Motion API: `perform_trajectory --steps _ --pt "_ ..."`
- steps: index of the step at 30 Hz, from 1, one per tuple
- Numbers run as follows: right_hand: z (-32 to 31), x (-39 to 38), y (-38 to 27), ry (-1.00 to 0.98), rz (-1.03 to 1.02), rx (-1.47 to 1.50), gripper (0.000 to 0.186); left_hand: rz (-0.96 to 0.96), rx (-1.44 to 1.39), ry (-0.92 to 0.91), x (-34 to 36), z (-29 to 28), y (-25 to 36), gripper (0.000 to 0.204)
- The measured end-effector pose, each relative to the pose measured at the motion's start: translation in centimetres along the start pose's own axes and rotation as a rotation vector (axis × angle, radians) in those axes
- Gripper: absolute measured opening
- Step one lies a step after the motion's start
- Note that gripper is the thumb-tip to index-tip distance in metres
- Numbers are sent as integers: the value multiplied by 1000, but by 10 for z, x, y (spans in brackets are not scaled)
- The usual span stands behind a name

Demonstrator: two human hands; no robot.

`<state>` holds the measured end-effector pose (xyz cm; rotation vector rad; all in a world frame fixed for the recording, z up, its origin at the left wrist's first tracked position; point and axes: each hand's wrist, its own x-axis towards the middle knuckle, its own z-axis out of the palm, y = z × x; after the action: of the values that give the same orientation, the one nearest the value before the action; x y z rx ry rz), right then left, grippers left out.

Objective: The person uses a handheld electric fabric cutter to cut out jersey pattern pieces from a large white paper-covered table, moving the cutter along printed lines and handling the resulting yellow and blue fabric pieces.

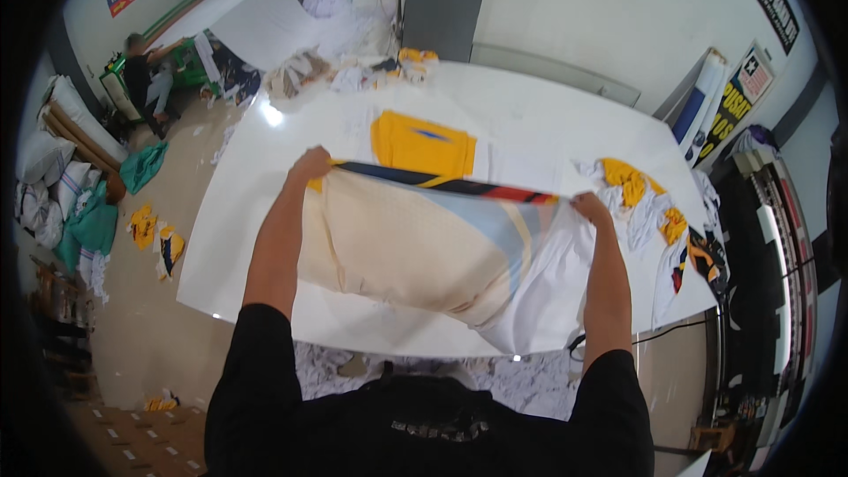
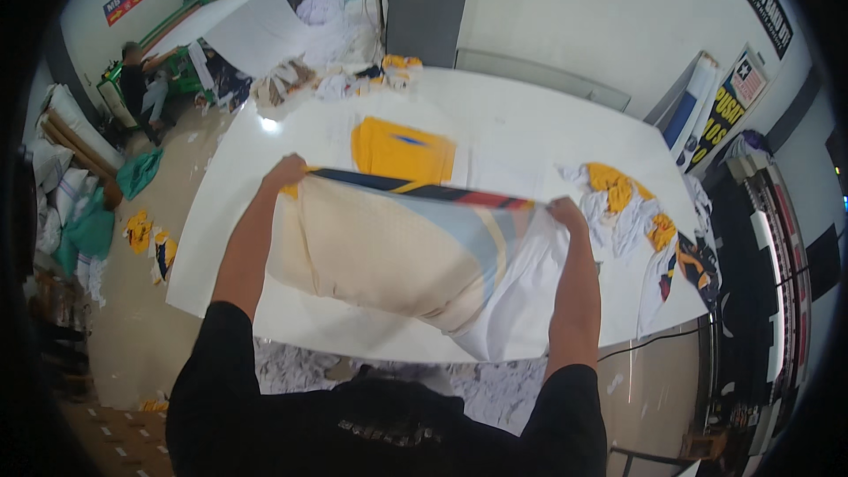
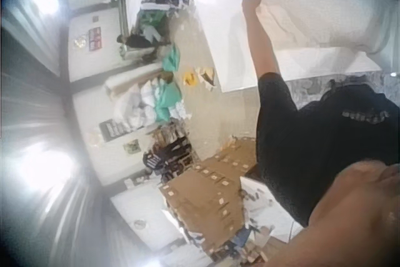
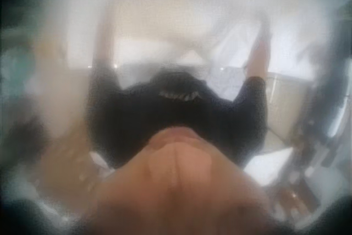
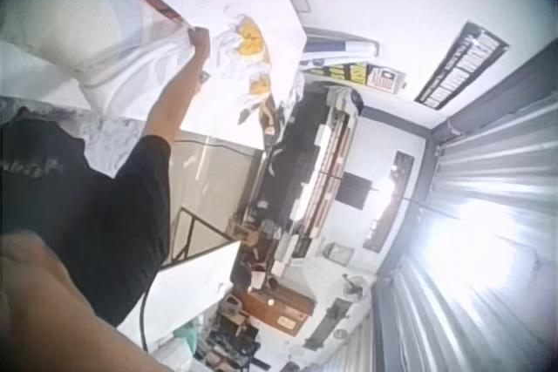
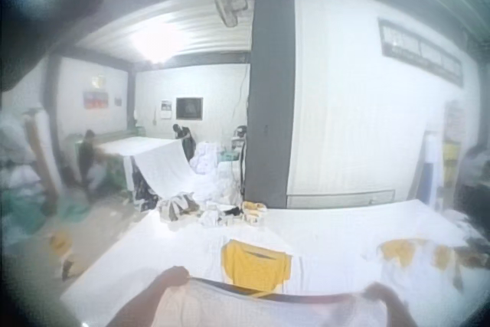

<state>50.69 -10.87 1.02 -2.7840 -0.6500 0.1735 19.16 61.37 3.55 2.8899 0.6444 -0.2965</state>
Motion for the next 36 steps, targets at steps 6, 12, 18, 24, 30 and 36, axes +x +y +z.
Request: perform_trajectory --steps 6,12,18,24,30,36 --pt "-356 86 -80 1391 -187 -194 29 -31 -80 1287 35 -285 20 36" --pt "-457 -142 -148 1710 -390 -116 34 66 108 1790 -188 -410 11 45" --pt "-296 -241 -76 1308 -224 -125 45 126 195 1522 -284 -205 -41 45" --pt "-8 -261 -27 587 3 -210 56 185 -118 704 -279 68 6 56" --pt "119 -249 -39 285 74 -165 59 66 -89 424 -245 172 25 52" --pt "159 -277 -32 104 77 -104 64 -96 8 83 -238 211 36 72"
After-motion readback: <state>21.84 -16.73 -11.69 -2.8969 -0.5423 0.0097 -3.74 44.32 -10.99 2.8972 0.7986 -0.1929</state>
